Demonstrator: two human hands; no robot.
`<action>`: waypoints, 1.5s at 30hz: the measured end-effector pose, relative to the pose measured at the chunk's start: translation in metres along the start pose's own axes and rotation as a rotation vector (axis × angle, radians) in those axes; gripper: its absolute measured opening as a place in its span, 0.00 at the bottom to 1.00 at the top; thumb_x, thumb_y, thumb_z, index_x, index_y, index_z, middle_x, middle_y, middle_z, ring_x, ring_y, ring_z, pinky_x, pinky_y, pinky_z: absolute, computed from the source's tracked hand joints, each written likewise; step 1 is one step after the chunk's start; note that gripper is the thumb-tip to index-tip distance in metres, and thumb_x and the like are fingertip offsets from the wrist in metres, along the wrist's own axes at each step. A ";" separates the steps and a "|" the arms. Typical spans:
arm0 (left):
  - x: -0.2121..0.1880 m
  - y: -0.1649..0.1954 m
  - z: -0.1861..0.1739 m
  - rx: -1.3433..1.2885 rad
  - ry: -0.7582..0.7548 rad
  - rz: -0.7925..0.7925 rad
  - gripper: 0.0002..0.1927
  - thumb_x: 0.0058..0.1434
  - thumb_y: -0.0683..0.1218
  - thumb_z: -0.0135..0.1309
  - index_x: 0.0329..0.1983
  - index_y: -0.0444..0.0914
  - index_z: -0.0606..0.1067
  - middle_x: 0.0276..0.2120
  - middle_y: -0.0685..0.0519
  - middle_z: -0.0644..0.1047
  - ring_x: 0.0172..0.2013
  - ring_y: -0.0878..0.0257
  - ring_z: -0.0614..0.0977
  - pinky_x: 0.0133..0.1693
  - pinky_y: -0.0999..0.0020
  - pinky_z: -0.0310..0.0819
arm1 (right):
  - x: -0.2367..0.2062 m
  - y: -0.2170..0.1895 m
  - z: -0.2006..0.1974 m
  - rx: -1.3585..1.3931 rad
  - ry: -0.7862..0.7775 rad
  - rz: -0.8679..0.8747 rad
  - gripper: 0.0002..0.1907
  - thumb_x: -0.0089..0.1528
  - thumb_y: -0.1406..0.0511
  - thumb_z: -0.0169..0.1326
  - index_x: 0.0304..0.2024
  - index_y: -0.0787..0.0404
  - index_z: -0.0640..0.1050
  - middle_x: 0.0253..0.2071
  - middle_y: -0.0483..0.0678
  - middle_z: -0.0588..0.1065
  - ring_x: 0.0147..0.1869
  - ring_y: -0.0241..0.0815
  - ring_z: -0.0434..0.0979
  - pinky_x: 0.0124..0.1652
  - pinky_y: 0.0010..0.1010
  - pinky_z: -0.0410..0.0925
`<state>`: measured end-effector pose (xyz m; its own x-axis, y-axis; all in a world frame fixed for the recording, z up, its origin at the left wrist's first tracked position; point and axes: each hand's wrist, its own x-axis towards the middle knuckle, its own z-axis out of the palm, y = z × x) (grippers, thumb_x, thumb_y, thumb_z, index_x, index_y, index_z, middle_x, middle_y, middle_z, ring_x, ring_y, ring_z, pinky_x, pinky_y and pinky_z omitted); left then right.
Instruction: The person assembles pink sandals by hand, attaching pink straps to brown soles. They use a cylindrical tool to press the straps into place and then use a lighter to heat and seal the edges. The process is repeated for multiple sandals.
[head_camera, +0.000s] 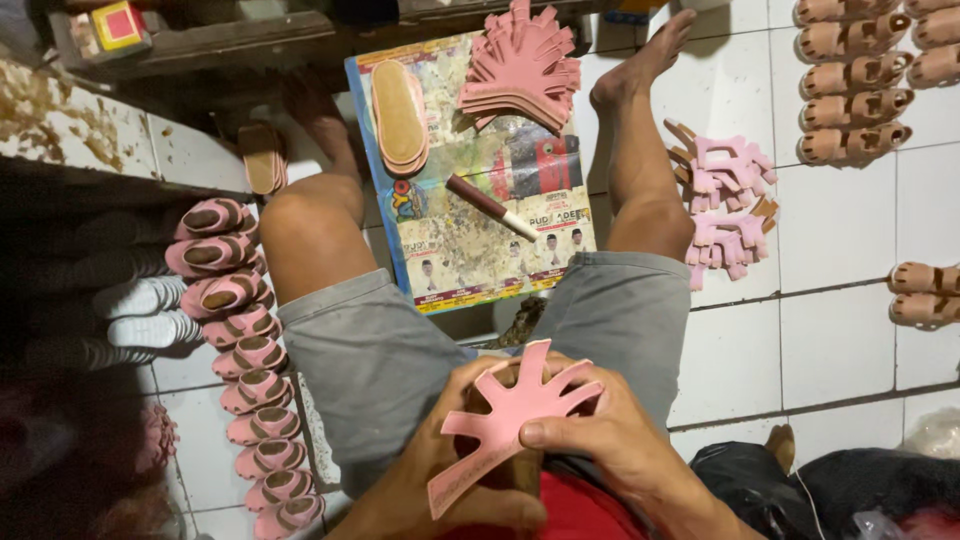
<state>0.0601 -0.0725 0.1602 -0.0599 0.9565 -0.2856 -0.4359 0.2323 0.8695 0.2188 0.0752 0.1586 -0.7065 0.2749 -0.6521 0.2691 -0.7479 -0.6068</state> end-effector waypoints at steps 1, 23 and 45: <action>-0.002 0.000 0.000 -0.009 -0.024 0.053 0.55 0.51 0.48 0.76 0.75 0.35 0.55 0.68 0.47 0.69 0.70 0.56 0.70 0.72 0.57 0.62 | -0.001 -0.001 0.003 0.004 -0.012 -0.002 0.24 0.50 0.70 0.65 0.49 0.70 0.79 0.44 0.52 0.80 0.47 0.39 0.79 0.49 0.32 0.71; -0.043 -0.045 0.008 -0.206 -0.053 -0.035 0.48 0.60 0.56 0.66 0.75 0.36 0.54 0.70 0.46 0.65 0.71 0.56 0.67 0.71 0.58 0.59 | -0.027 0.027 0.024 -0.101 -0.051 0.246 0.26 0.50 0.69 0.64 0.52 0.67 0.79 0.45 0.49 0.80 0.50 0.37 0.78 0.53 0.31 0.69; -0.068 -0.029 0.012 -0.152 0.195 -0.421 0.33 0.60 0.51 0.63 0.65 0.37 0.66 0.55 0.50 0.74 0.56 0.65 0.76 0.55 0.66 0.72 | -0.035 0.055 0.007 -0.107 -0.134 0.189 0.20 0.57 0.69 0.65 0.48 0.69 0.74 0.49 0.49 0.76 0.53 0.38 0.75 0.53 0.33 0.68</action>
<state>0.0875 -0.1418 0.1592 -0.0108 0.7310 -0.6823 -0.5840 0.5493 0.5977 0.2537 0.0207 0.1508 -0.7156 0.0480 -0.6969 0.4675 -0.7083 -0.5288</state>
